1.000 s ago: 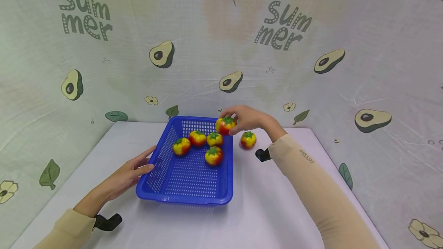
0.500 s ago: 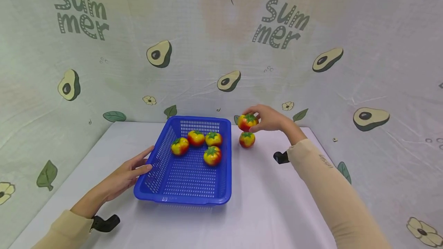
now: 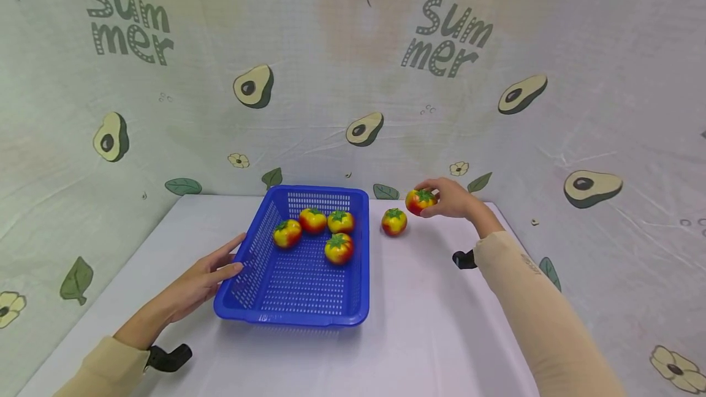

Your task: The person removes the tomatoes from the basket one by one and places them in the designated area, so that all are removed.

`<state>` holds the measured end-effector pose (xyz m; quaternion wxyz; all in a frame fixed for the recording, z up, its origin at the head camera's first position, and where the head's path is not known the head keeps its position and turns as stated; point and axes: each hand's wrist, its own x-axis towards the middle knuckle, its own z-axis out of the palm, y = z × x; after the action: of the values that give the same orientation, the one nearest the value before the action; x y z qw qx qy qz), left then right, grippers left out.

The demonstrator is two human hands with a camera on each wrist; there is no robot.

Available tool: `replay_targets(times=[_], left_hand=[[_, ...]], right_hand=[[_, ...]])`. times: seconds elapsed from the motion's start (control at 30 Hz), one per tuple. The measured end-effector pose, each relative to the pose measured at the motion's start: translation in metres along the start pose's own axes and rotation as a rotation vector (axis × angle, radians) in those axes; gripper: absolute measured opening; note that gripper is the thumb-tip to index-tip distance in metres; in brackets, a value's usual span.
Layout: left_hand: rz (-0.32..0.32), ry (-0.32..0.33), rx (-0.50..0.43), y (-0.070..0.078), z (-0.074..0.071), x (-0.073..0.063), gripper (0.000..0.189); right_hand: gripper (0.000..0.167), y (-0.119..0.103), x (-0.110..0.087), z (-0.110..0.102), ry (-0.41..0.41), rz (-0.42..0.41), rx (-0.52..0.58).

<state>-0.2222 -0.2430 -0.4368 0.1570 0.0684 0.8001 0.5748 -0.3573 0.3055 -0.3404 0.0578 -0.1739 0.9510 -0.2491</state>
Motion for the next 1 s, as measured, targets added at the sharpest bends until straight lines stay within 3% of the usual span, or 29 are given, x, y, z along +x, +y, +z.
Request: replay_targets(times=[0.43,1.0], left_hand=[[0.022,-0.015,-0.002,-0.001,0.0,0.002,0.08],[0.011,-0.011,0.003,0.0,-0.001,0.0,0.08]], right_hand=[[0.06,0.042,-0.003,0.02,0.007,0.074,0.013],[0.061,0.054,0.006,0.046,-0.029,0.094,0.025]])
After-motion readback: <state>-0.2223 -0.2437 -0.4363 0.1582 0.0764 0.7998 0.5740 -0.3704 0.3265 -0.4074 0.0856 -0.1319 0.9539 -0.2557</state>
